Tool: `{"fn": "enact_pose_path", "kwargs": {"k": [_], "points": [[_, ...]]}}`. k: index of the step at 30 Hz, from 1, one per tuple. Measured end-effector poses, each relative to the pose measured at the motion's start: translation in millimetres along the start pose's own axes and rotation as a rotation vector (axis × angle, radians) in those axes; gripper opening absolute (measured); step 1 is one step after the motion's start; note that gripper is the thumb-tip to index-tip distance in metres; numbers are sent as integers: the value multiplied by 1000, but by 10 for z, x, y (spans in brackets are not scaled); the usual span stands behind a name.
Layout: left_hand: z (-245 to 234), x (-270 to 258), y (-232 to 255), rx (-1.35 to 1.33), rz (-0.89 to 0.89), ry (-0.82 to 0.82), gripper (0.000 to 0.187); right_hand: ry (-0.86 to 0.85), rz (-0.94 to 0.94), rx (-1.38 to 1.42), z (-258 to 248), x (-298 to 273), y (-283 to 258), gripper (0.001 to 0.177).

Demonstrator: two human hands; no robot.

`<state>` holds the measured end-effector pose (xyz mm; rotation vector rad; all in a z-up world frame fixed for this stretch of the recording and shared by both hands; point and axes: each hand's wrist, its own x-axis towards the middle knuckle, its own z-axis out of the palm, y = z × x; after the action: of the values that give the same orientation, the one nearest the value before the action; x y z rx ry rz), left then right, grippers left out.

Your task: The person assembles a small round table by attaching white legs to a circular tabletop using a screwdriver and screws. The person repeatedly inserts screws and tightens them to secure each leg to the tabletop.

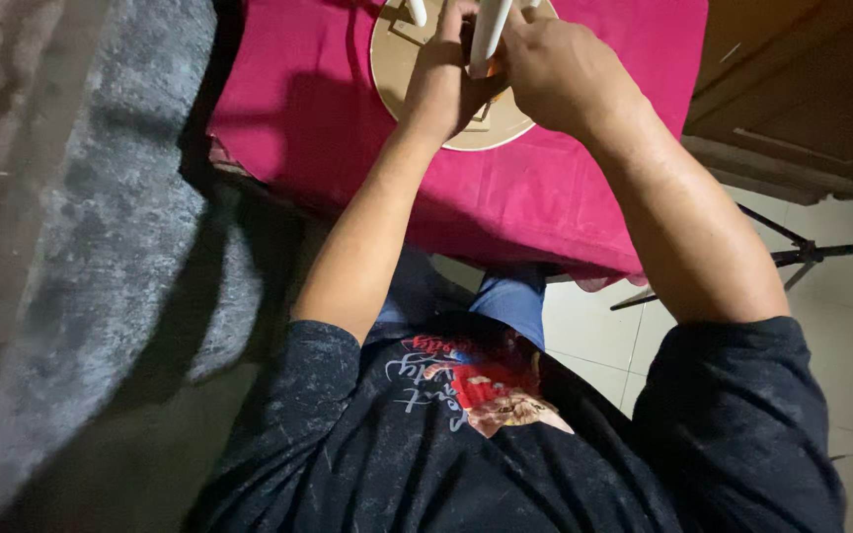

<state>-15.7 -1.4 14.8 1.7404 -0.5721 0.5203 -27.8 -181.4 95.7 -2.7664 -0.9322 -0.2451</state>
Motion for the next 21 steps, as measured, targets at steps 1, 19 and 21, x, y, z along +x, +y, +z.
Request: {"fn": "enact_pose_path", "kwargs": {"k": [1,19,21], "points": [[-11,12,0,10,-71,-5,51,40,18,-24,21,58,8,26],[60,-119,-161,-131,-297,-73,22,-52,102,-56,-41,-26,-65,36],[113,-74,-166,-357,-462,15,22,3,144,-92,2,25,-97,38]]}}
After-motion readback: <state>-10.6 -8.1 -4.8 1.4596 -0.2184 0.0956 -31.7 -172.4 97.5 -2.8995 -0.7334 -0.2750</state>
